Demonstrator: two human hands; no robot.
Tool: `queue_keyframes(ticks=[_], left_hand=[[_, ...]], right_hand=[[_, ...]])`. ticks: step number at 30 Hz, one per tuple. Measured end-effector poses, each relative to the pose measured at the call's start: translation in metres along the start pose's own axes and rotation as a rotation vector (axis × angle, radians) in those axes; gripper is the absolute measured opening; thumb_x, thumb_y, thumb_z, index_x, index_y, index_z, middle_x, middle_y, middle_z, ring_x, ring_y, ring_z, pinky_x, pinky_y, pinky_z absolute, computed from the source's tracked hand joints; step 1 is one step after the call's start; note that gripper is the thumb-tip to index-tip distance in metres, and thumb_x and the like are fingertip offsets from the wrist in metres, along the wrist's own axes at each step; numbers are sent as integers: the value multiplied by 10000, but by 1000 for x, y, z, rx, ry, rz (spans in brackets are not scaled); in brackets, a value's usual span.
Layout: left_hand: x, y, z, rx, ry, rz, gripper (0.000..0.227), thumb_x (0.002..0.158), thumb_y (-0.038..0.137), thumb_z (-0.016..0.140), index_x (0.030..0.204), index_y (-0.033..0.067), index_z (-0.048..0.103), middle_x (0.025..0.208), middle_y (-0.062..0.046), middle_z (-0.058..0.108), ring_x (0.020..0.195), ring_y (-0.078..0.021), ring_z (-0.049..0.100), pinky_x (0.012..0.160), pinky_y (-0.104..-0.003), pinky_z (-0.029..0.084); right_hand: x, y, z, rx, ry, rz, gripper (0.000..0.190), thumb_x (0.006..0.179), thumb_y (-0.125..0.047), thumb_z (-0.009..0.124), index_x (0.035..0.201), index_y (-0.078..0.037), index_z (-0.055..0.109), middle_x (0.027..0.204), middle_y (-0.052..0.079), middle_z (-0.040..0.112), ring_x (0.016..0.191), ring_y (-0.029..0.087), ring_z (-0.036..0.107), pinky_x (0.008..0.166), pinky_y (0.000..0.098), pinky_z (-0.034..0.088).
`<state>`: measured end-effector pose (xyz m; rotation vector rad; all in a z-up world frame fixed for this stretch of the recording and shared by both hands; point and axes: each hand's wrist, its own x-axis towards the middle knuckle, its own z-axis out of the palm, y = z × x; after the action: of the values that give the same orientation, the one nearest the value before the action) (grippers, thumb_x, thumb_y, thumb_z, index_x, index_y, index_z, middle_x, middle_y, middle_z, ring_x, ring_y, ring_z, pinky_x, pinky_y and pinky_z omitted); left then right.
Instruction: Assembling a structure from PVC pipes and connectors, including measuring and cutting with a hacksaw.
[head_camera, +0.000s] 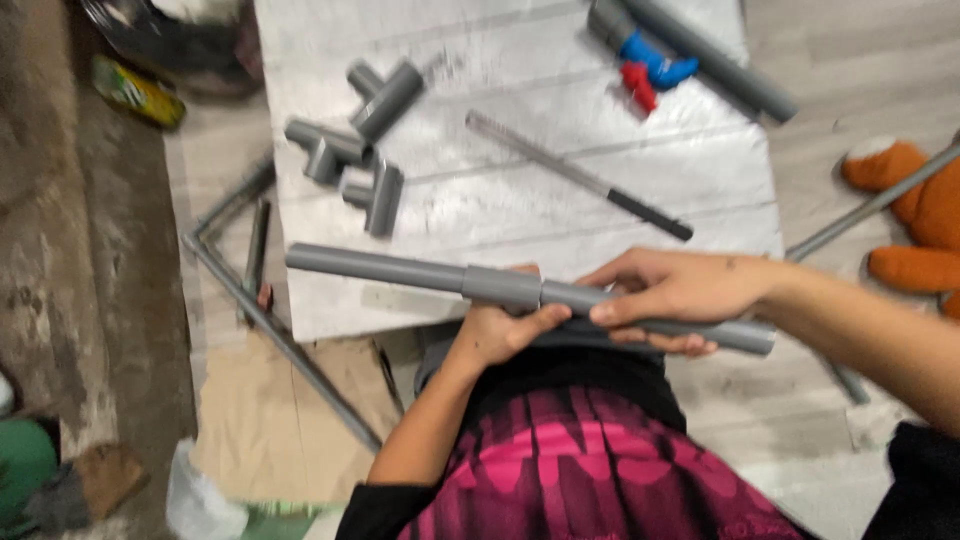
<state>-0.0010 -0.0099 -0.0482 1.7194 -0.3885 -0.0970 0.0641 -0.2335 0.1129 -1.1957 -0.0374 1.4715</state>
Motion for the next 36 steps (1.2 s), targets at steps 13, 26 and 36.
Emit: queue_keyframes(ticks=[13,26,36], left_hand=[[-4,7,0,-247,38,-298,274,910,304,737,789,122,571,608,-20,510,599,-153,513,647,-317,426],[-5,-36,-1,-600,197,-430,297,964,197,675,802,2,520,567,-97,417,476,-185,391,441,-328,294],[-6,-38,0,-674,178,-399,173,971,143,647,937,35,516,586,-80,385,476,-156,343,450,-312,265]], right_hand=[[-22,20,-3,-440,84,-350,588,1018,-179,551,1582,-73,421,784,54,536,465,98,549,423,206,436],[36,71,-60,-1332,924,-345,556,1010,-250,529,1546,-205,387,1153,75,535,821,325,639,611,458,519],[63,65,-87,-1620,1072,-485,532,973,-128,619,1480,-209,480,1101,145,562,892,323,552,792,456,478]])
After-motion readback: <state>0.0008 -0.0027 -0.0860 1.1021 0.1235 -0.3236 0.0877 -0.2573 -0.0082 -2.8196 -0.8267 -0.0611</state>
